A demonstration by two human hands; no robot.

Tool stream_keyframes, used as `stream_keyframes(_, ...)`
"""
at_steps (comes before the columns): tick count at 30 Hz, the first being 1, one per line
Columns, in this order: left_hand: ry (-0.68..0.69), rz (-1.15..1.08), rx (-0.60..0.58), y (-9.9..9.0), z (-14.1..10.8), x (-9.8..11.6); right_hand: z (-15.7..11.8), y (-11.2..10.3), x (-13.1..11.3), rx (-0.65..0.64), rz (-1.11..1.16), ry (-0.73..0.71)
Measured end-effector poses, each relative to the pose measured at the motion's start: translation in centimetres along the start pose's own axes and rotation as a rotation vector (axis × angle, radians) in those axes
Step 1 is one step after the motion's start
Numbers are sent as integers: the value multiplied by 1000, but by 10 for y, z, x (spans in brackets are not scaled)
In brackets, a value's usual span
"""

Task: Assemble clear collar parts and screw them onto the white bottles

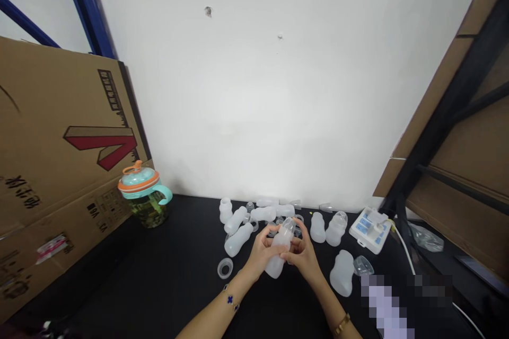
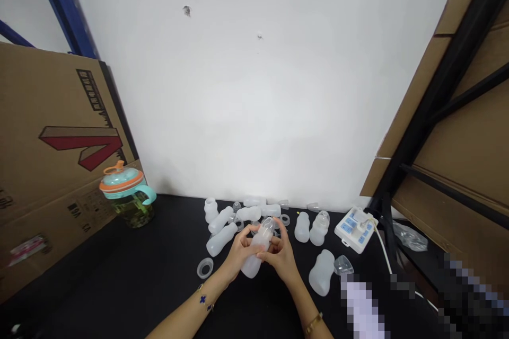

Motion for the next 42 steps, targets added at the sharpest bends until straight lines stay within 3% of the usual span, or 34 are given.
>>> stream_keyframes(18, -37, -44, 34, -11, 7, -12, -1, 1, 2, 63, -144, -33)
stream_keyframes(24, -90, -117, 1, -6, 7, -11, 0, -2, 2, 100, -85, -19)
stream_keyframes(30, -136, -163, 39, -6, 9, -15, 1, -2, 0, 122, -107, -38)
stream_keyframes(42, -127, -156, 61, -2, 7, -11, 0, 3, -7, 134, -90, -41)
Point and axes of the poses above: each hand's wrist, its own z-axis towards the middle knuckle, its own y-axis out of the palm, x = y × z, the point moved 2 cm from there along z, towards the middle knuckle, and after that the axes turned 7 degrees about -x, right-handed, at the moved point
